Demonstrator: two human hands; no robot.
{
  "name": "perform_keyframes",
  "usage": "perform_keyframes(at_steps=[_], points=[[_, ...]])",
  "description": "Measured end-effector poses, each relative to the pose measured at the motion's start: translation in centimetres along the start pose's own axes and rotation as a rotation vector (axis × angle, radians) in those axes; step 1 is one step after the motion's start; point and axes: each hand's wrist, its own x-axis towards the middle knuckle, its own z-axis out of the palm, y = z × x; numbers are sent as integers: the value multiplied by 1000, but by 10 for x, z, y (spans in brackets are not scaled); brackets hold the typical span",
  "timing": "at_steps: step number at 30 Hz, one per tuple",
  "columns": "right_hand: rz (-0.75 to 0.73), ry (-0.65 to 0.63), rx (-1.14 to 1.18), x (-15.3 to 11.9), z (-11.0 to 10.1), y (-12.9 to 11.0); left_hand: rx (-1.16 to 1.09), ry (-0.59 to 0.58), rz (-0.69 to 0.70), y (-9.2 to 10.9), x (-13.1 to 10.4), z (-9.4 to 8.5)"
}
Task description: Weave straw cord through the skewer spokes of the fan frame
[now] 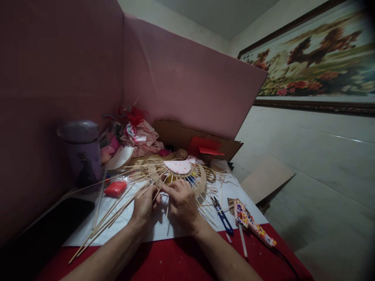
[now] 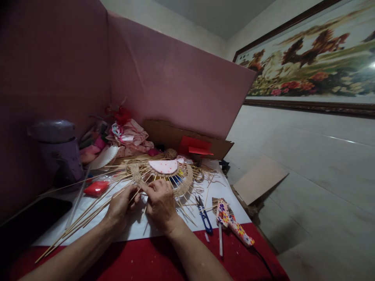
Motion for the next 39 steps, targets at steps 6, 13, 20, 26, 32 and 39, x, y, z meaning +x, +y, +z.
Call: perform_keyframes(at_steps=[6, 13, 20, 26, 32, 39], points=[[-13, -11, 0, 2, 0, -1, 10, -11, 1, -1, 1, -1], [-51, -14, -12, 2, 0, -2, 47, -8, -13, -2, 0, -2], [-33, 25, 34, 1, -1, 0, 31, -28, 19, -5, 3, -5], [14, 37, 27, 0, 2, -1, -2, -19, 12, 0, 0, -1], [-33, -15, -42, 2, 0, -4, -5, -1, 23, -1, 0, -1], [-79, -23, -107, 1, 2, -2, 14, 18, 27, -3, 1, -2]])
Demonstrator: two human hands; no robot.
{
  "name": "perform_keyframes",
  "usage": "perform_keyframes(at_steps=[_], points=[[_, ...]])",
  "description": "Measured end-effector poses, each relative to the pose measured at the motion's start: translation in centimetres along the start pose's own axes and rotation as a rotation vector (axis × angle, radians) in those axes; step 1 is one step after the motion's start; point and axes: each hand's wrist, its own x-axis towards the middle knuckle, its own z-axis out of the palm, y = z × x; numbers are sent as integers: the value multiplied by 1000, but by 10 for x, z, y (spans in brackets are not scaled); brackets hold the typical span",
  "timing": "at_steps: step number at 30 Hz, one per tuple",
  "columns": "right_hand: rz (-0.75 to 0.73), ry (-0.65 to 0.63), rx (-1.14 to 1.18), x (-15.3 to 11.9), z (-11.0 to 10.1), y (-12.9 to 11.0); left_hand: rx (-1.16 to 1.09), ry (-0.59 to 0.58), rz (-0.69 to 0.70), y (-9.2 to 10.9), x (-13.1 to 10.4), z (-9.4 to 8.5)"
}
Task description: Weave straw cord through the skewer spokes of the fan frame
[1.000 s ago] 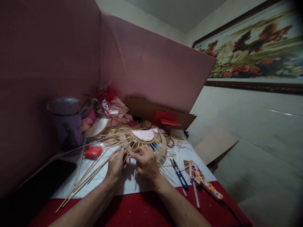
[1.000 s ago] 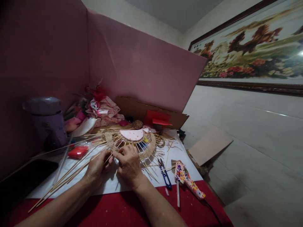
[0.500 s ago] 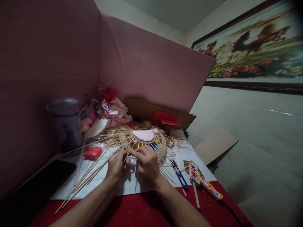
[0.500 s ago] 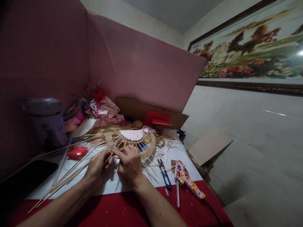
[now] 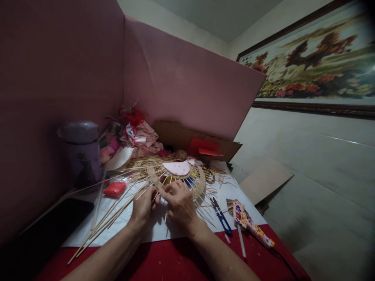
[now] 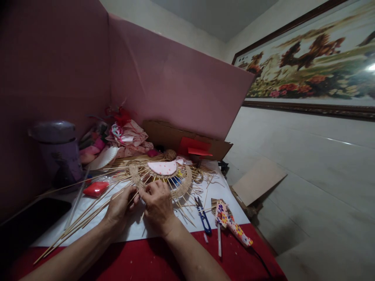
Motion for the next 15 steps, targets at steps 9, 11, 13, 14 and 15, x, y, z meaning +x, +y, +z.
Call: perform_keyframes(at_steps=[9, 11, 13, 14, 15], points=[[4, 58, 65, -2, 0, -1, -8, -28, -8, 3, -1, 0], [24, 82, 86, -2, 0, -2, -3, -25, -10, 3, -1, 0], [38, 98, 96, -2, -1, -2, -18, -19, -13, 4, -2, 1], [44, 102, 97, -2, -1, -2, -26, -11, -14, 4, -2, 1], [47, 100, 96, -2, -1, -2, -29, -4, -19, 4, -2, 2]])
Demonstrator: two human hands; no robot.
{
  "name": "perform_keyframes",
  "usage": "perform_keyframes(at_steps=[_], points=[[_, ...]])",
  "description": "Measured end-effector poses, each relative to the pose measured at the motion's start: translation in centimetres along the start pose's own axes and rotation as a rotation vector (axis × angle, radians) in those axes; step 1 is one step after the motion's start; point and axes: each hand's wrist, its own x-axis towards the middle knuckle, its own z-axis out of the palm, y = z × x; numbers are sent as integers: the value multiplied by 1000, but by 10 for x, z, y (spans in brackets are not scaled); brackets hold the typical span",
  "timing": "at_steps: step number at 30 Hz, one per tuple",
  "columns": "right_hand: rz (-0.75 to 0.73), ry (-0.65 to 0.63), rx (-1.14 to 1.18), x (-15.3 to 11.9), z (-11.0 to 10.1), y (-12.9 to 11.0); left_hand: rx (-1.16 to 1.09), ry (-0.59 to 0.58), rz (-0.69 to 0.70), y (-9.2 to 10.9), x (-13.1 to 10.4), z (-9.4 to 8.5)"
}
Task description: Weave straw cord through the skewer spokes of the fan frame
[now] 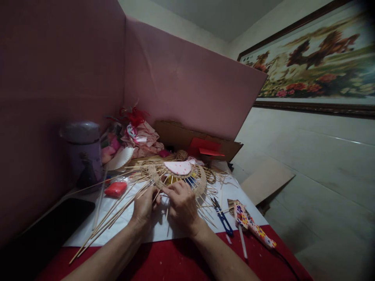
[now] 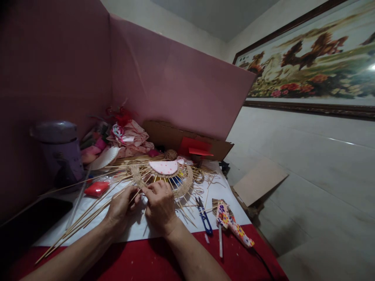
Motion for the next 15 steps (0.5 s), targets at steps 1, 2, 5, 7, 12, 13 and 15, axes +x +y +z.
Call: perform_keyframes(at_steps=[1, 2, 5, 7, 12, 13, 15], points=[[0, -9, -3, 0, 0, 0, 0, 6, -7, 0, 0, 0], [-2, -23, -9, 1, 0, 0, 3, 9, -14, 0, 0, 0], [-9, -63, -32, 1, 0, -1, 2, -6, -28, -2, 1, -1], [-14, -68, -40, 1, 0, -1, 2, -22, -16, -4, 2, -2], [21, 14, 37, -1, -1, 0, 20, -31, 14, -5, 2, -3], [47, 52, 62, -1, -2, 0, 13, -32, 10, -4, 2, -3], [104, 143, 115, -1, -3, 1, -5, -29, -6, -2, 2, -2]])
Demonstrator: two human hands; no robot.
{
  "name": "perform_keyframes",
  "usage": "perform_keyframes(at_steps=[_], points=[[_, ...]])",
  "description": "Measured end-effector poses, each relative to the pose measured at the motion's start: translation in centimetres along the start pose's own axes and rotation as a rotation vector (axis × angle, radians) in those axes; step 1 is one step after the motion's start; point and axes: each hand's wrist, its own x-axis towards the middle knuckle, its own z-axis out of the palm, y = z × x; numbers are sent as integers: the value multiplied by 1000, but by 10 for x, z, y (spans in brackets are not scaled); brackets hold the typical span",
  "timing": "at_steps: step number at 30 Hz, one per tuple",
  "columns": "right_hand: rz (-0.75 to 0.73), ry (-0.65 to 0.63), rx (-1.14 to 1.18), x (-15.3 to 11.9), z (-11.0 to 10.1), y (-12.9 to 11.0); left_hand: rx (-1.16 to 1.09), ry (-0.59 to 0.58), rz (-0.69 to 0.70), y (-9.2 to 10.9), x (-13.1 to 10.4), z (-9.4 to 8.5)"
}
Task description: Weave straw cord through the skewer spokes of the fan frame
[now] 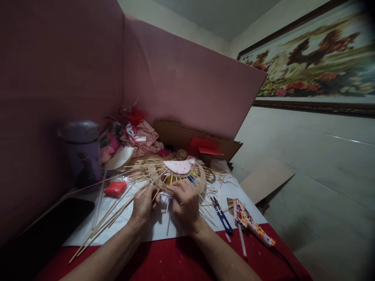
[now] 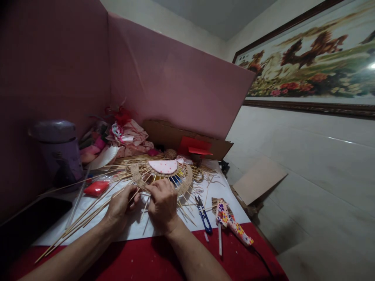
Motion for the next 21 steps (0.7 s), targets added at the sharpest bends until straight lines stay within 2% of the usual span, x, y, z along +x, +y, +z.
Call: perform_keyframes(at_steps=[4, 14, 21], points=[[101, 132, 56, 1, -4, 3, 0, 29, -34, 3, 0, 1], [86, -5, -39, -4, -1, 6, -8, 23, -49, 5, 0, 2], [99, 18, -33, -3, -3, 6, -7, 21, -49, 5, 0, 1]])
